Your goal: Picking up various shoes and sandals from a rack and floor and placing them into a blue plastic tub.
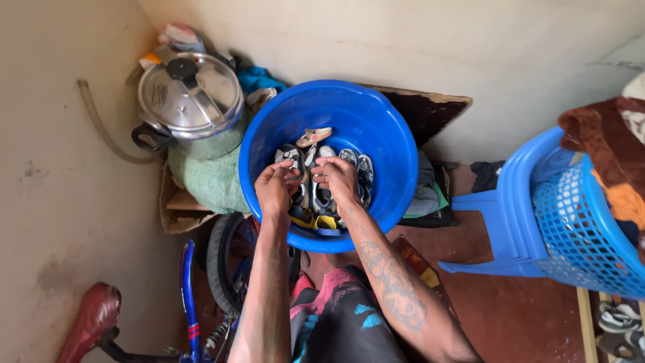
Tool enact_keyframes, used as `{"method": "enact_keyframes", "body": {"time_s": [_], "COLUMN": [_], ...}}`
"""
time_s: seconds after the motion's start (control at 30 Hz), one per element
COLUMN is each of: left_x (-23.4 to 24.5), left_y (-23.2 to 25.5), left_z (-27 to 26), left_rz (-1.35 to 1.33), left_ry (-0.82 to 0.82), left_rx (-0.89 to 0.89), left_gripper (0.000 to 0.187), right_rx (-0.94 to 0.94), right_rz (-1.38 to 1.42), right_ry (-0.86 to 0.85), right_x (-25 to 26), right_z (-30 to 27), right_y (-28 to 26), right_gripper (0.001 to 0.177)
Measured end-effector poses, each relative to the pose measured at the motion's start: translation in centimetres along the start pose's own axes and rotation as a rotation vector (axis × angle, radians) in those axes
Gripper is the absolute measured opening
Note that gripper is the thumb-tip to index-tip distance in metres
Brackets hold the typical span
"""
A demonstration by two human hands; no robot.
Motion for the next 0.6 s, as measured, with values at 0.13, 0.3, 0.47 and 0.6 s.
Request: {"method": "enact_keyframes", "body": {"time_s": [0.13,0.3,0.47,0.6], "left_x": [-0.6,-0.4,-1.0,-3.0], "left_y": [0.5,-0.7,-2.0,-1.1], "left_z": [-1.8,-3.1,-3.3,-4.9], "left_rz": [0.074,0.119,0.079,0.129], "left_ry": [-0.038,-0.071,-0.116,-0.161], "left_rx": [0.011,0.046,0.041,0.040], "left_gripper": [0.019,0.020,0.020,0.021], "right_rx": [0.061,0.131,0.183,0.196], "right_rz": [-0.006,0.016,0.077,0.100], "right_ry": [0.031,0.141,0.197,0.265], "right_x": [1.0,2.7,4.6,6.3], "right_z": [-2.2,-4.0,-5.5,-6.5], "right_y": [-0.8,-1.5,-2.3,-3.1], "right_gripper": [0.024,0.022,0.021,0.020]}}
Point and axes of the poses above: each hand's wrist, its own z-axis towards the middle knuckle, its own x-axis out of the back of the hand, y = z × x, the point moved 1 cm from there along z, towards the middle knuckle, and after that the axes turned 8 degrees about z, right-handed, at the moved point
